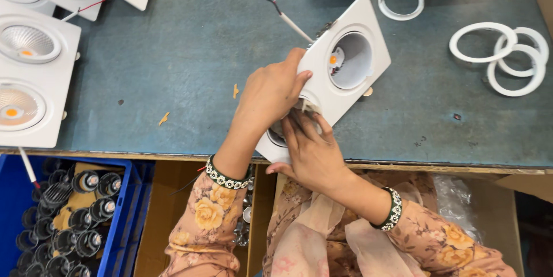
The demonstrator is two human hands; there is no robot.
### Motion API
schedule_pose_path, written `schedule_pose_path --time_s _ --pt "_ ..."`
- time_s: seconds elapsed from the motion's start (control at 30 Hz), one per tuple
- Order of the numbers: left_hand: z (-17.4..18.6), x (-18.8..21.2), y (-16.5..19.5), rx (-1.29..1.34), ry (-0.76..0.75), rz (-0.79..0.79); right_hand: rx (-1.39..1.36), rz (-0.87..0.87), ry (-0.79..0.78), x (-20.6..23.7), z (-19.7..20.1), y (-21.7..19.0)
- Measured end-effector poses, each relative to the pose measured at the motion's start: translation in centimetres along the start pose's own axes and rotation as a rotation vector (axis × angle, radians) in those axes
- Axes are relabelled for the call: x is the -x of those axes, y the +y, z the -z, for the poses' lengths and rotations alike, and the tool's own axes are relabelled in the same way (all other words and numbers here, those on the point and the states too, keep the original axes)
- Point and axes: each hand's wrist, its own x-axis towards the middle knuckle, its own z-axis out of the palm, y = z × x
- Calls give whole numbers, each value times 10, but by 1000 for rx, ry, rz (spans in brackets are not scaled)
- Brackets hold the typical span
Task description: The person assembles dual-head LED light fixtures by wiping the recesses with a cloth, inserting metal reflector cups, and securing white plastic rings. The person handles multiple fixtures sequentially on a workbench.
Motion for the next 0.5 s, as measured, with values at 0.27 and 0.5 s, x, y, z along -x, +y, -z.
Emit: schedule_pose_path --time_s 0.27,0.5 --pt "4 0 3 -44 -9 29 -392 -65 43 5 -6 3" --pt "10 3 13 -43 -32 33 -888 -271 233 30 -19 16"
